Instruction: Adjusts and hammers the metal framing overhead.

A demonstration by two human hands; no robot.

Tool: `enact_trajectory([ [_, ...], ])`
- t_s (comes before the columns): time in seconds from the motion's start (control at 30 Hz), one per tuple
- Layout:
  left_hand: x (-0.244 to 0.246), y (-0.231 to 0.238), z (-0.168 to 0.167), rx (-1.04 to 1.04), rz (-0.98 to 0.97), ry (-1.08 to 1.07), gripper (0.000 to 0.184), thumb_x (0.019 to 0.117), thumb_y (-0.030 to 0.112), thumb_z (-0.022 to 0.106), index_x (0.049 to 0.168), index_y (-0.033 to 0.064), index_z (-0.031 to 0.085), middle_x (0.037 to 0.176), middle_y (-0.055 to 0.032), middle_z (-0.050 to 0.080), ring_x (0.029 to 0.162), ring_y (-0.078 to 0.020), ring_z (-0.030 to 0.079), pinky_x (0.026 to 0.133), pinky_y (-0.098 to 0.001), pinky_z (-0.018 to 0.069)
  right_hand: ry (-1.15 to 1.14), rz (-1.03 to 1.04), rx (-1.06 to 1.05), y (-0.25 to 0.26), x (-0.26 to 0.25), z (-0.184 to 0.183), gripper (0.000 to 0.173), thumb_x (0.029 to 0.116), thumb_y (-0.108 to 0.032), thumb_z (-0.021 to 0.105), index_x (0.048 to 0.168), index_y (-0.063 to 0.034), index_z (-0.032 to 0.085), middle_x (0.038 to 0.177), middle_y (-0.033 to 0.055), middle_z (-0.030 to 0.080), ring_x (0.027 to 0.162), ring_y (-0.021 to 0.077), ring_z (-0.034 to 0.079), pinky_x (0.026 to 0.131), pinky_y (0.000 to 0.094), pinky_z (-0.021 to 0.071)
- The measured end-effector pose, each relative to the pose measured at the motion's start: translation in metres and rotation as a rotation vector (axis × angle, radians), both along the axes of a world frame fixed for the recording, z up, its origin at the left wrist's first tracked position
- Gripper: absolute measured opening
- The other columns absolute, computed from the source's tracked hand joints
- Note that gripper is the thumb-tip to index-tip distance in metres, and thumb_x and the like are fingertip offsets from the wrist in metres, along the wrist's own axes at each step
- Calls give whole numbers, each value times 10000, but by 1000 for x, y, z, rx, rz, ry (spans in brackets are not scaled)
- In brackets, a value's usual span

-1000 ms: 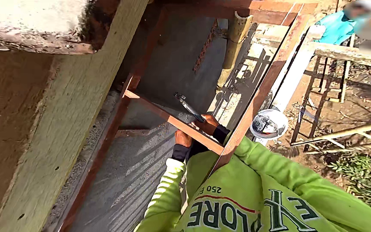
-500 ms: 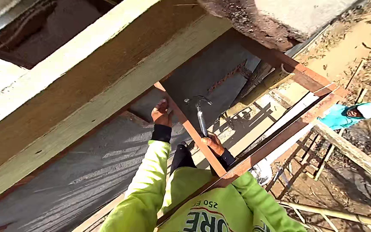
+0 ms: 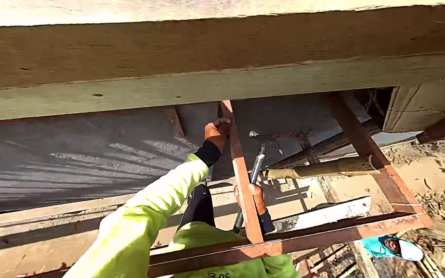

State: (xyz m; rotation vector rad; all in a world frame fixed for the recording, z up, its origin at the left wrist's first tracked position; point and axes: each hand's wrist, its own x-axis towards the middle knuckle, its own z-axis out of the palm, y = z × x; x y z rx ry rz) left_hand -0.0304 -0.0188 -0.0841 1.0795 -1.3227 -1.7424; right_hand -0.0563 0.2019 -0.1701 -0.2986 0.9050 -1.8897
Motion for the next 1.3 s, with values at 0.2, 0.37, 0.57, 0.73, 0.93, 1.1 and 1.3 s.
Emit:
enact_trajectory([
  [0.2, 5, -1, 1, 96, 66, 20, 229, 1049, 166, 595, 1215, 17, 649, 1078, -153, 695, 909, -244, 701, 744, -457, 611, -19, 5, -45, -2, 4, 1, 705, 703, -425, 918, 1134, 13, 572, 753, 108, 715, 581, 166, 695, 524, 284, 590],
  [0.37, 20, -16, -2, -155, 106, -104, 207, 1017, 141, 633, 1167, 12, 692, 1072, -107, 713, 930, -145, 667, 827, -347, 559, -35, -7, -85, -3, 8, 1, 636, 712, -406, 916, 1108, -3, 624, 749, 109, 732, 588, 168, 708, 539, 291, 600],
  [0.57, 25, -36, -9, -560, 185, -121, 231, 1022, 174, 619, 1154, -14, 648, 939, -83, 710, 766, -120, 696, 744, -325, 614, -37, 35, -86, -2, 10, -11, 791, 707, -570, 894, 1179, -20, 577, 818, 108, 750, 630, 173, 727, 517, 280, 594],
  [0.73, 37, -60, 4, -1045, -118, -263, 353, 1057, 232, 585, 1343, 26, 573, 1165, -138, 685, 973, -182, 701, 875, -374, 604, 216, -51, 107, -7, 5, -20, 868, 745, -728, 759, 1212, -9, 621, 773, -25, 684, 558, 60, 609, 511, 249, 548],
  [0.93, -28, -93, 86, -1323, -485, -864, 296, 1028, 200, 588, 1208, -10, 693, 1110, -210, 725, 1023, -315, 710, 958, -533, 544, 426, -32, 161, -4, -11, -43, 526, 923, -425, 728, 1229, -8, 637, 775, -15, 628, 620, 27, 553, 631, 233, 516],
  [1.1, -67, -124, 99, -1343, -866, -1155, 297, 1032, 243, 610, 1200, 24, 720, 1124, -207, 730, 1054, -337, 708, 999, -574, 513, 595, 9, 411, -13, -20, -55, 440, 980, -406, 686, 1223, -39, 672, 916, 142, 698, 818, 255, 666, 818, 510, 554],
  [1.3, -85, -133, 94, -1328, -1046, -1268, 266, 1044, 219, 586, 1182, 30, 714, 1047, -194, 734, 956, -334, 713, 931, -589, 529, 752, 29, 420, -47, -39, -29, 557, 1042, -440, 587, 1508, -157, 475, 877, 158, 705, 767, 336, 693, 735, 562, 563],
])
